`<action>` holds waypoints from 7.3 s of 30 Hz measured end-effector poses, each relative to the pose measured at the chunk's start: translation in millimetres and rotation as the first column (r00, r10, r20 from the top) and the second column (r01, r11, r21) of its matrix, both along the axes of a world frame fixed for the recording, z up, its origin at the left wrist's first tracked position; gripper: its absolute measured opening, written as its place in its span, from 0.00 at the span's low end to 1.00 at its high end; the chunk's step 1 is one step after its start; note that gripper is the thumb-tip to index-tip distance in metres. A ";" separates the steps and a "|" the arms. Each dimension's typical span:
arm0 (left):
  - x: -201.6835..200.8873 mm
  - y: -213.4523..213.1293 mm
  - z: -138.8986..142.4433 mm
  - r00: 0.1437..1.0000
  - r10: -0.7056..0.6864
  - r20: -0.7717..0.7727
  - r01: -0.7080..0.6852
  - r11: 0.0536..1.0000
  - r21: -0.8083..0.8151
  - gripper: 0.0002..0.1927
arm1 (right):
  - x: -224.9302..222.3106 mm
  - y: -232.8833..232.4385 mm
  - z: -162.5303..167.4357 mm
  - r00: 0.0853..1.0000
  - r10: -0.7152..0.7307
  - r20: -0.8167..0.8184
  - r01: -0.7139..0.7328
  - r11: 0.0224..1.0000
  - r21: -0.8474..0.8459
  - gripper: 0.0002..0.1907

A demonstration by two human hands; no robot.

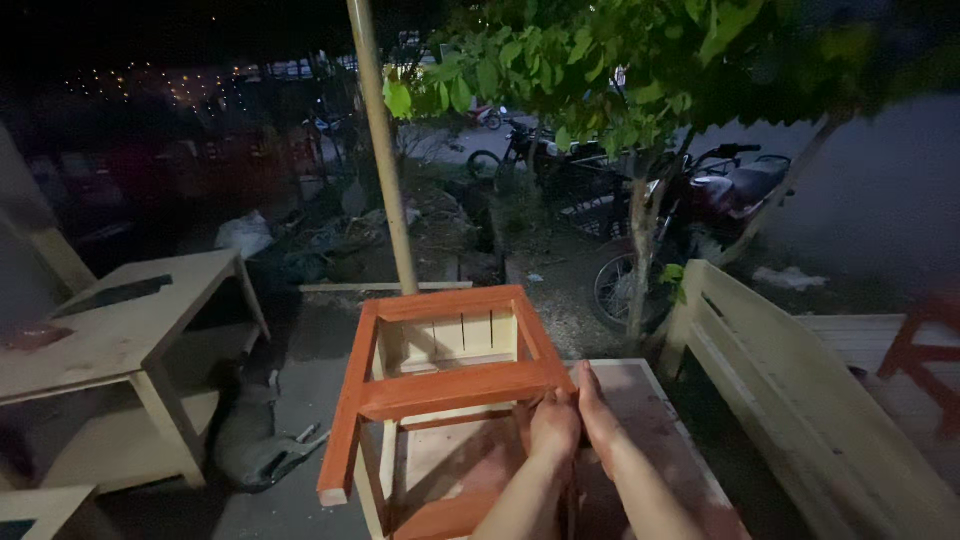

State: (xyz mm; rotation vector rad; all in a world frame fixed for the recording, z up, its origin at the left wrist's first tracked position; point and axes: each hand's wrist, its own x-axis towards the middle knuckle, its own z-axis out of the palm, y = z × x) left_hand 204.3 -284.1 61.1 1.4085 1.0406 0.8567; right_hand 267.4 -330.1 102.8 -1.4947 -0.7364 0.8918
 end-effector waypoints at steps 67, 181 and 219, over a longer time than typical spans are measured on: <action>-323.1 82.2 -7.4 0.911 0.019 0.412 0.128 0.937 -0.326 0.46 | -219.1 66.1 -27.8 0.002 0.334 0.943 -0.231 0.917 -0.324 0.12; -1.2 53.2 -55.0 0.959 -0.099 -0.266 0.197 0.906 0.374 0.14 | 43.5 2.6 -76.2 0.993 -0.111 -0.031 0.112 0.873 0.474 0.40; -12.6 13.9 -74.7 0.882 -0.184 0.433 0.127 0.979 0.158 0.28 | 44.6 2.5 -87.5 0.989 -0.107 -0.103 0.143 0.874 0.465 0.37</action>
